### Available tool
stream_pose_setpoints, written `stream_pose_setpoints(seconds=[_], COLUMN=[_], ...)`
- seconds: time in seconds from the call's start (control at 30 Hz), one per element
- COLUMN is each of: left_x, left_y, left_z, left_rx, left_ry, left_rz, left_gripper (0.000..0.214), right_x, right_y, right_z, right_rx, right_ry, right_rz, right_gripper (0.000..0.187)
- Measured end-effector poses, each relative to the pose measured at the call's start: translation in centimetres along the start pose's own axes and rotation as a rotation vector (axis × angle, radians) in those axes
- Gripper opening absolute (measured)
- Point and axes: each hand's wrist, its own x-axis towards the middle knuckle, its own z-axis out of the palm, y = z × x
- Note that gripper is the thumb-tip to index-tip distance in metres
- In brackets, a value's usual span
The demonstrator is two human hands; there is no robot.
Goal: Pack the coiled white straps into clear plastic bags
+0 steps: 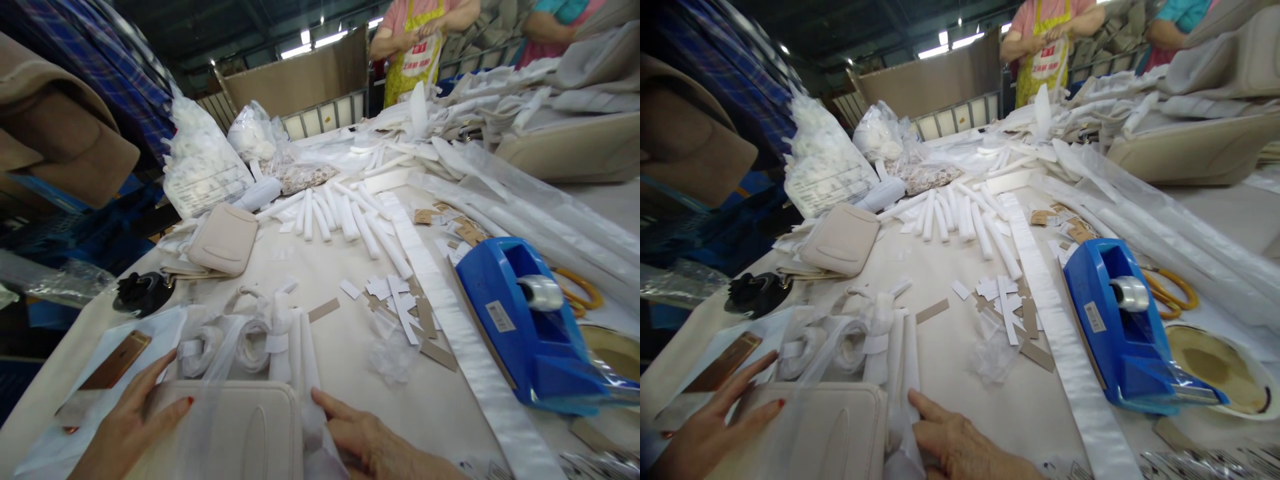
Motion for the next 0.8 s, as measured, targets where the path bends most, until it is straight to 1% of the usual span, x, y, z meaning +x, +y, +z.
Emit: stream_pose_setpoints(seconds=[0.03,0.1,0.17,0.23,0.3,0.33,0.37,0.4,0.43,0.5,0.53,0.57,0.6,0.67,0.7,0.73,0.77,0.8], left_x=[-0.7,-2.1,-2.9,-2.6,-1.6,-0.9,-0.2,0.4,0.8,1.4,1.5,1.6,1.7,1.8,1.9,2.0,2.1,2.2], left_y=[1.2,4.4,8.5,12.8,16.2,17.5,18.5,19.2,19.6,20.0,20.1,20.2,20.3,20.6,20.9,21.1,21.3,21.3], left_z=[-0.2,-0.5,-0.1,0.7,1.8,2.3,2.6,2.9,3.0,3.0,3.0,3.0,3.0,3.2,3.4,3.5,3.6,3.6], left_rx=[-0.03,-0.041,-0.038,-0.029,-0.02,-0.026,-0.012,-0.01,-0.021,-0.094,-0.16,-0.245,-0.341,-0.543,-0.626,-0.683,-0.698,-0.675], left_ry=[0.025,0.033,-0.062,-0.22,-0.368,-0.465,-0.572,-0.669,-0.749,-0.835,-0.858,-0.878,-0.895,-0.894,-0.876,-0.848,-0.826,-0.801], left_rz=[0.137,0.452,0.71,0.899,1.038,1.082,1.092,1.096,1.076,0.97,0.871,0.737,0.575,0.205,0.046,-0.069,-0.122,-0.107], left_gripper=[0.051,0.054,0.053,0.053,0.041,0.035,0.033,0.034,0.037,0.047,0.053,0.057,0.058,0.05,0.043,0.038,0.036,0.035], right_x=[0.1,0.2,0.2,0.2,0.2,0.3,0.3,0.3,0.4,0.4,0.4,0.4,0.4,0.3,0.2,0.0,-0.1,-0.3], right_y=[0.0,-0.1,-0.1,0.0,0.4,0.7,1.1,1.5,1.8,2.3,2.3,2.3,2.1,1.7,1.6,1.5,1.6,1.7], right_z=[0.0,0.0,0.2,0.5,1.0,1.2,1.5,1.7,1.9,2.2,2.2,2.2,2.1,2.1,2.1,2.2,2.3,2.5], right_rx=[-0.003,-0.019,-0.036,-0.029,-0.004,0.005,0.003,-0.011,-0.029,-0.05,-0.052,-0.048,-0.045,-0.06,-0.077,-0.094,-0.106,-0.118], right_ry=[0.006,0.012,0.023,0.061,0.109,0.13,0.148,0.165,0.181,0.207,0.211,0.21,0.198,0.169,0.163,0.158,0.15,0.14], right_rz=[-0.008,-0.02,-0.026,-0.052,-0.1,-0.118,-0.127,-0.128,-0.127,-0.145,-0.16,-0.169,-0.171,-0.152,-0.138,-0.127,-0.108,-0.078], right_gripper=[0.022,0.021,0.025,0.034,0.049,0.054,0.056,0.055,0.049,0.036,0.032,0.029,0.027,0.03,0.031,0.033,0.034,0.035])
